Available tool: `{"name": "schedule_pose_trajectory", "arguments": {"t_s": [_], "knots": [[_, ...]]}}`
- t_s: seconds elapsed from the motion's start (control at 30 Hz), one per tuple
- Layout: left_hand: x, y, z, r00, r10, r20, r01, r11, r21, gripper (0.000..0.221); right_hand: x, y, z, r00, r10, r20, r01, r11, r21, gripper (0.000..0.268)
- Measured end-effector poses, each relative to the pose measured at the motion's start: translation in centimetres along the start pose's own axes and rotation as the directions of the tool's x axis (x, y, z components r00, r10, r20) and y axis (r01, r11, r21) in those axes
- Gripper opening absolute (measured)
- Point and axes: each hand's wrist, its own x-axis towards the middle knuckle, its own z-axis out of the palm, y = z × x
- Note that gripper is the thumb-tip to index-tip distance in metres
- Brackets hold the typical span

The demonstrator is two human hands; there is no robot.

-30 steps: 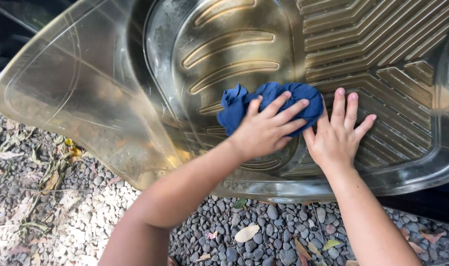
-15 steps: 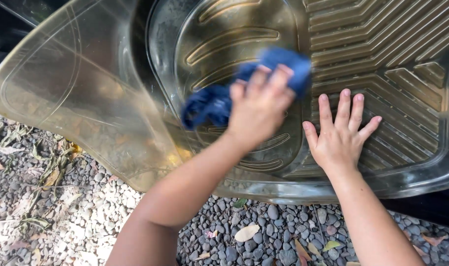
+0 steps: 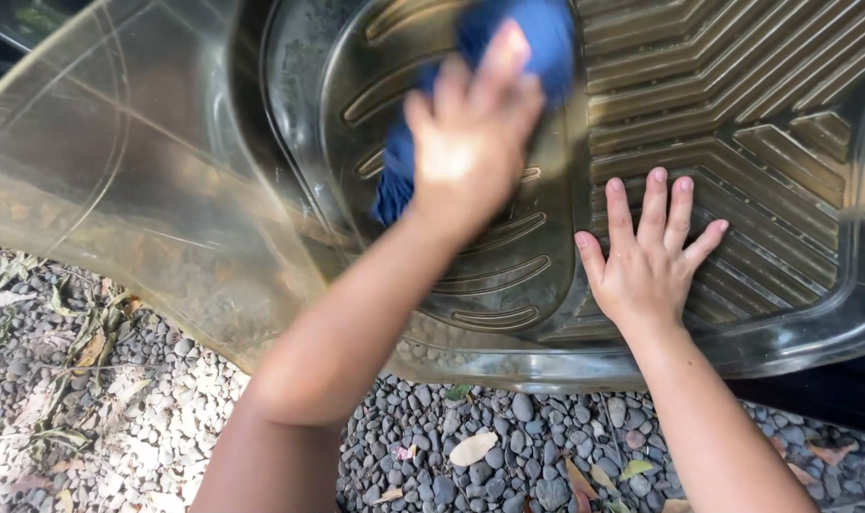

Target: Wiping a plastic car mat with a blue cloth to clean it

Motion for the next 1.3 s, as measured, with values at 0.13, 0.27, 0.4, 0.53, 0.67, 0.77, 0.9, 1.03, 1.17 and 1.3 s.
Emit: {"name": "schedule_pose_trajectory", "arguments": {"t_s": [0.13,0.27,0.4,0.53,0.67,0.77,0.9,1.03,1.17,1.3], "knots": [[-11.2,1.7,-2.3,0.844,0.485,0.231,-0.361,0.831,-0.424,0.045,0.1,-0.4,-0.6,0.998,-0.029,-0.049,0.032,0.998,0.059,0.073],[-9.3,-4.0,-3.9,0.53,0.749,0.398,-0.492,0.654,-0.575,0.056,0.1,-0.1,-0.2,1.0,0.011,0.02,-0.012,1.0,0.021,0.075],[-2.7,-12.9,-2.6,0.808,0.53,0.257,-0.525,0.846,-0.095,0.051,0.0,-0.1,-0.1,0.999,0.023,0.029,-0.023,0.999,0.032,0.075],[-1.3,-15.3,-3.2,0.995,0.096,-0.03,-0.093,0.991,0.1,0.021,0.0,-0.3,-0.1,0.998,0.036,0.048,-0.038,0.999,0.027,0.077],[-7.8,-11.2,-5.5,0.912,0.243,0.331,-0.201,0.967,-0.157,0.028,-0.1,0.2,0.5,0.996,0.049,0.068,-0.047,0.998,-0.031,0.079],[-18.1,-8.9,-6.2,0.767,0.608,0.204,-0.469,0.749,-0.469,0.045,0.1,-0.1,0.0,0.998,0.034,0.046,-0.034,0.999,-0.012,0.078],[-24.1,-9.3,-6.5,0.35,0.836,0.422,-0.487,0.548,-0.68,0.06,0.0,-0.1,0.0,0.998,0.036,0.042,-0.036,0.999,-0.015,0.077],[-20.7,-3.1,-8.6,0.593,0.758,0.273,-0.39,0.567,-0.726,0.041,0.1,-0.3,-0.1,0.998,0.028,0.052,-0.028,0.999,-0.018,0.076],[-21.1,6.8,-9.6,0.731,0.651,0.207,-0.252,0.539,-0.804,0.038,0.0,-0.2,-0.4,1.0,-0.009,-0.002,0.009,1.0,-0.03,0.073],[-20.7,3.5,-9.1,0.657,0.711,0.253,-0.247,0.519,-0.818,0.043,-0.2,-0.1,-0.3,0.999,-0.032,-0.025,0.032,0.999,-0.025,0.072]]}}
